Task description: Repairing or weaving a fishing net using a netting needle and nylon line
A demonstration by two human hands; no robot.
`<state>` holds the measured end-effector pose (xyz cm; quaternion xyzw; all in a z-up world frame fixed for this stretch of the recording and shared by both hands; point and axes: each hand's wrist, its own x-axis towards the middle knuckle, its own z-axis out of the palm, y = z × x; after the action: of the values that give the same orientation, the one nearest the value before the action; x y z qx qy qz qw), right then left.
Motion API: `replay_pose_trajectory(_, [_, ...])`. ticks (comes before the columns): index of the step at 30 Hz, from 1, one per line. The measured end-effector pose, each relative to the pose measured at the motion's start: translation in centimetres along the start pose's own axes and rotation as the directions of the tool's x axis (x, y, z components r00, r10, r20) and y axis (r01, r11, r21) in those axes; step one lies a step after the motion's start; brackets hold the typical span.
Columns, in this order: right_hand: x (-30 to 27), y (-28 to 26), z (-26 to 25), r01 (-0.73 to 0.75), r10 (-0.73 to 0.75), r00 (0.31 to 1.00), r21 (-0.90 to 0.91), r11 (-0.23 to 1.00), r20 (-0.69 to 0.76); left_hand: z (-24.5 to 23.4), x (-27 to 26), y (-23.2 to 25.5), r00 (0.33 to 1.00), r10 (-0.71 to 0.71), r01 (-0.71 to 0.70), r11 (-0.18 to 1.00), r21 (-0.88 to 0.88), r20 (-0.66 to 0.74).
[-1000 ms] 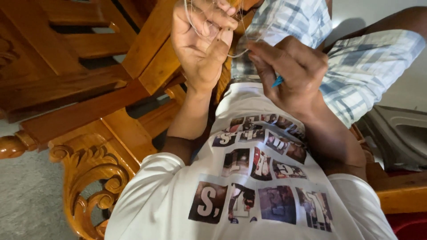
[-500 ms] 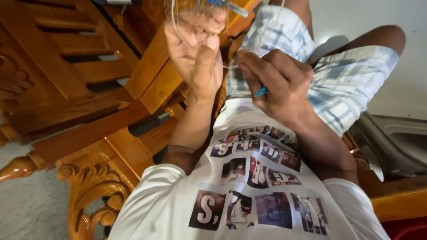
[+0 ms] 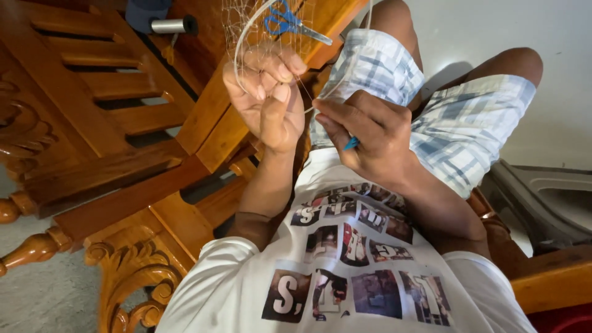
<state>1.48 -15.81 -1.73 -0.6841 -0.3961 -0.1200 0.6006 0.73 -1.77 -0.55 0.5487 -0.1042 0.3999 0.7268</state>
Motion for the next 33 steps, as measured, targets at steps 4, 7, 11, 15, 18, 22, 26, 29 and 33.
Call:
replay_pose_trajectory(4, [-0.1, 0.2, 0.2, -0.044, 0.043, 0.999, 0.102, 0.994, 0.012, -0.9, -0.5, -0.5, 1.0, -0.028, 0.028, 0.995, -0.094, 0.002])
replay_pose_trajectory(7, [0.2, 0.5, 0.4, -0.143, 0.128, 0.989, 0.267, 0.953, 0.071, -0.7, -0.4, 0.0, 0.999, -0.043, 0.044, 0.991, -0.126, 0.011])
replay_pose_trajectory(11, [2.0, 1.0, -0.1, -0.453, 0.336, 0.891, 0.605, 0.655, 0.304, 0.6, -0.3, 0.7, 0.995, -0.096, 0.096, 0.989, -0.109, 0.005])
replay_pose_trajectory(15, [3.5, 1.1, -0.1, -0.419, 0.308, 0.908, 0.652, 0.632, 0.285, 0.1, -0.7, 0.6, 0.996, -0.089, 0.086, 0.992, -0.091, -0.028])
replay_pose_trajectory(18, [3.8, 0.9, 0.6, -0.467, 0.373, 0.881, 0.657, 0.592, 0.291, -0.5, -1.0, 0.5, 0.996, -0.079, 0.076, 0.995, -0.069, -0.031])
replay_pose_trajectory(22, [3.2, 1.3, 1.2, -0.407, 0.405, 0.896, 0.7, 0.588, 0.18, -1.2, -1.5, 0.7, 0.995, -0.1, 0.1, 0.994, -0.037, -0.001])
replay_pose_trajectory(26, [2.2, 1.7, 1.1, -0.518, 0.5, 0.834, 0.642, 0.565, 0.234, -0.9, -1.4, 1.4, 0.963, -0.268, 0.268, 0.96, 0.085, -0.015])
replay_pose_trajectory(29, [1.8, 1.9, 0.9, -0.536, 0.533, 0.811, 0.672, 0.51, 0.242, -1.6, -1.6, 1.6, 0.897, -0.441, 0.441, 0.897, 0.027, 0.013])
replay_pose_trajectory(33, [0.8, 2.8, 0.8, -0.476, 0.507, 0.842, 0.696, 0.538, 0.184, -2.7, -0.5, 1.4, 0.785, -0.614, 0.616, 0.788, 0.004, 0.088])
